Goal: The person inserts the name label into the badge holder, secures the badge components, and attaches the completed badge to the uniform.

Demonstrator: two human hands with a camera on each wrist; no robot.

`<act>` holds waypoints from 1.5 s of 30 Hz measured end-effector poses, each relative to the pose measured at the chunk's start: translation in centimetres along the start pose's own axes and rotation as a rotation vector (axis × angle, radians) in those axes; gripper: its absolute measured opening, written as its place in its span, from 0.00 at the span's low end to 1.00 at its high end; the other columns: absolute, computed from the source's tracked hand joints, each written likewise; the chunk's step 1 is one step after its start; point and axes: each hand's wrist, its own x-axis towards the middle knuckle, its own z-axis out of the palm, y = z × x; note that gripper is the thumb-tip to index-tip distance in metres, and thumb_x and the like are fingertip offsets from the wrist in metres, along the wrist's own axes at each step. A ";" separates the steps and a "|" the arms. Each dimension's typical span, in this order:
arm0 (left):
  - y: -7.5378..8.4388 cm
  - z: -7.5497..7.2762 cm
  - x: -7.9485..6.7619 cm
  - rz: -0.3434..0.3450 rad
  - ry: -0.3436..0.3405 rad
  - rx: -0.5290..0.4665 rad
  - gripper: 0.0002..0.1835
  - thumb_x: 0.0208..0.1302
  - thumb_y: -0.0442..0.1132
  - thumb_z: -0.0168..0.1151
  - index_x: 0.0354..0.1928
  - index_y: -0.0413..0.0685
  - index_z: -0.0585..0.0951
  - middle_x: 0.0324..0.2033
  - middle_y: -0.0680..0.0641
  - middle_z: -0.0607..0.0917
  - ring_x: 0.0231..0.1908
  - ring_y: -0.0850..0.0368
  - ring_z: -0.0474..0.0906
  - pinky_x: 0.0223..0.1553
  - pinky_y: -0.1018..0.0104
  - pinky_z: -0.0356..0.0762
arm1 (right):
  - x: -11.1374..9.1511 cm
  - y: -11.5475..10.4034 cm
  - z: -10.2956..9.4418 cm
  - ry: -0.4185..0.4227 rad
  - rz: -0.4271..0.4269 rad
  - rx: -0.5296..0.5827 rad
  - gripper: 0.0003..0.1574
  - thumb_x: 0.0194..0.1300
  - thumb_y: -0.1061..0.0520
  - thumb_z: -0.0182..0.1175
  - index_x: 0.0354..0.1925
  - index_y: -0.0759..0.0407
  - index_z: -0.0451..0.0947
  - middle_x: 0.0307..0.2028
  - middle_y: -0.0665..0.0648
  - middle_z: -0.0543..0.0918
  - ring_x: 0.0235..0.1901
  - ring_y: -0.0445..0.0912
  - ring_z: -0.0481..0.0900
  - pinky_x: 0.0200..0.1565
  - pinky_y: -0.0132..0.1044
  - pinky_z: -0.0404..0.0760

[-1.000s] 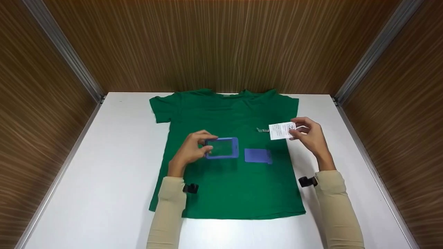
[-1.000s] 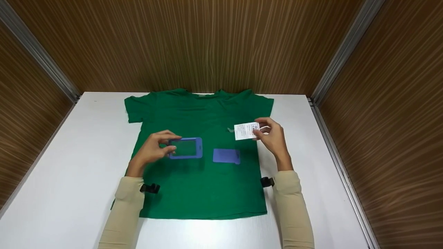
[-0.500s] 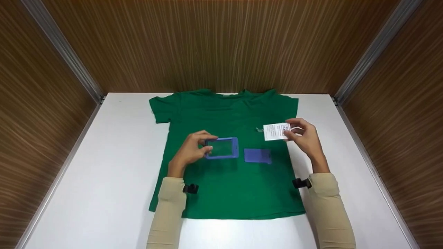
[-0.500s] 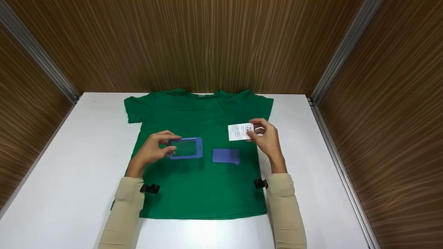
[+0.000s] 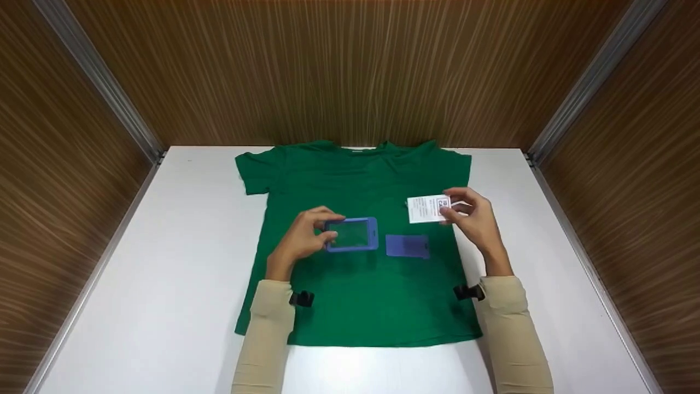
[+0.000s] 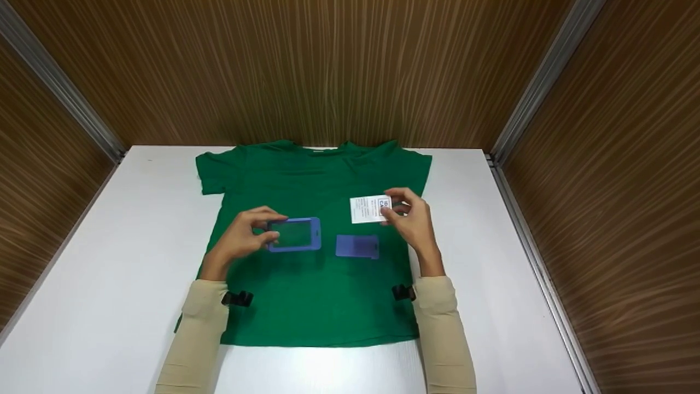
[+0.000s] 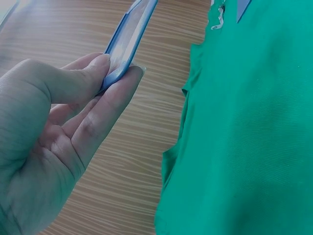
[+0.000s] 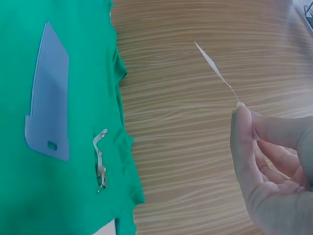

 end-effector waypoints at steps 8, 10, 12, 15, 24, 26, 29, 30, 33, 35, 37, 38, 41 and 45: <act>0.1 0.2 0.0 0.006 -0.001 -0.008 0.18 0.68 0.30 0.66 0.59 0.45 0.86 0.50 0.42 0.84 0.40 0.52 0.83 0.36 0.64 0.86 | -0.3 -0.4 0.7 -0.022 0.000 0.014 0.27 0.68 0.65 0.68 0.62 0.69 0.75 0.51 0.70 0.80 0.39 0.41 0.85 0.38 0.31 0.87; 0.1 0.2 0.1 0.006 -0.001 -0.003 0.18 0.68 0.30 0.67 0.59 0.45 0.86 0.51 0.43 0.85 0.41 0.52 0.83 0.37 0.63 0.86 | -0.3 -0.4 0.9 -0.029 0.001 0.018 0.27 0.68 0.65 0.67 0.63 0.69 0.75 0.52 0.70 0.80 0.39 0.41 0.85 0.38 0.31 0.87; 0.2 0.2 0.1 0.005 0.001 0.006 0.18 0.68 0.30 0.67 0.59 0.46 0.86 0.51 0.43 0.85 0.42 0.52 0.82 0.38 0.63 0.86 | -0.4 -0.5 1.0 -0.033 0.000 0.021 0.27 0.68 0.65 0.67 0.63 0.68 0.75 0.52 0.70 0.79 0.39 0.41 0.85 0.38 0.32 0.87; 0.2 0.3 0.1 0.004 -0.002 0.002 0.18 0.68 0.30 0.67 0.59 0.46 0.86 0.51 0.44 0.85 0.41 0.52 0.83 0.37 0.64 0.86 | -0.6 -0.6 1.3 -0.032 -0.008 0.020 0.27 0.68 0.65 0.67 0.63 0.68 0.75 0.51 0.70 0.80 0.39 0.42 0.85 0.38 0.32 0.88; -0.1 0.7 0.2 0.032 -0.012 -0.004 0.18 0.68 0.29 0.66 0.59 0.45 0.86 0.51 0.42 0.84 0.40 0.51 0.85 0.37 0.64 0.87 | -0.9 -0.3 2.0 -0.037 -0.025 0.049 0.24 0.67 0.69 0.66 0.60 0.72 0.76 0.48 0.72 0.81 0.36 0.42 0.87 0.36 0.32 0.88; -0.1 0.7 0.2 0.031 -0.009 0.001 0.18 0.68 0.29 0.66 0.59 0.45 0.86 0.50 0.42 0.85 0.41 0.52 0.84 0.39 0.64 0.86 | -1.0 -0.3 2.2 -0.039 -0.028 0.039 0.23 0.67 0.68 0.66 0.59 0.72 0.77 0.48 0.72 0.81 0.36 0.42 0.86 0.36 0.32 0.88; 0.0 0.7 0.2 0.030 -0.009 0.007 0.18 0.68 0.29 0.66 0.59 0.45 0.86 0.51 0.41 0.85 0.41 0.52 0.83 0.40 0.63 0.86 | -1.0 -0.3 2.5 -0.040 -0.026 0.009 0.23 0.67 0.67 0.67 0.59 0.69 0.78 0.48 0.71 0.82 0.36 0.42 0.86 0.36 0.31 0.87; 0.1 0.7 0.2 0.030 -0.010 0.008 0.18 0.68 0.29 0.66 0.59 0.45 0.86 0.51 0.41 0.85 0.41 0.52 0.83 0.40 0.63 0.86 | -1.0 -0.4 2.6 -0.040 -0.023 0.001 0.22 0.67 0.67 0.67 0.59 0.69 0.78 0.48 0.71 0.82 0.36 0.42 0.85 0.36 0.31 0.88; 0.4 0.7 0.3 0.031 -0.015 0.002 0.18 0.69 0.29 0.66 0.59 0.45 0.85 0.51 0.39 0.84 0.39 0.52 0.83 0.37 0.65 0.86 | -1.1 -0.6 2.9 -0.044 -0.011 -0.020 0.23 0.67 0.69 0.66 0.59 0.69 0.78 0.49 0.72 0.82 0.37 0.43 0.85 0.36 0.32 0.88; 0.5 0.7 0.3 0.029 -0.017 -0.008 0.18 0.69 0.30 0.65 0.59 0.45 0.85 0.51 0.39 0.84 0.38 0.52 0.83 0.35 0.67 0.85 | -1.1 -0.6 3.2 -0.053 -0.001 -0.030 0.24 0.66 0.70 0.65 0.60 0.72 0.77 0.49 0.73 0.81 0.38 0.46 0.85 0.36 0.36 0.89; 0.7 0.8 0.3 0.027 -0.018 -0.016 0.18 0.69 0.29 0.65 0.59 0.45 0.85 0.52 0.37 0.84 0.38 0.52 0.83 0.33 0.68 0.85 | -1.2 -0.7 3.4 -0.057 0.008 -0.031 0.25 0.66 0.71 0.65 0.60 0.73 0.76 0.50 0.74 0.81 0.39 0.48 0.85 0.37 0.37 0.89; 0.7 0.8 0.3 0.025 -0.018 -0.021 0.18 0.69 0.29 0.65 0.59 0.45 0.85 0.52 0.37 0.84 0.38 0.52 0.83 0.33 0.69 0.85 | -1.3 -0.7 3.5 -0.055 0.007 -0.033 0.24 0.66 0.71 0.65 0.60 0.73 0.76 0.50 0.73 0.81 0.39 0.48 0.85 0.37 0.36 0.89; 0.7 0.9 0.2 0.027 -0.012 -0.019 0.18 0.69 0.29 0.66 0.59 0.46 0.86 0.51 0.38 0.84 0.39 0.51 0.83 0.35 0.67 0.85 | -1.5 -0.7 3.8 -0.053 0.002 -0.032 0.23 0.67 0.68 0.66 0.59 0.70 0.78 0.50 0.72 0.82 0.41 0.51 0.86 0.37 0.32 0.88; 0.7 0.9 0.2 0.032 -0.003 -0.008 0.18 0.69 0.30 0.66 0.59 0.46 0.86 0.51 0.41 0.84 0.41 0.52 0.83 0.39 0.64 0.85 | -1.8 -0.8 4.1 -0.055 -0.009 -0.032 0.22 0.67 0.65 0.68 0.59 0.65 0.79 0.50 0.69 0.83 0.43 0.54 0.86 0.38 0.29 0.87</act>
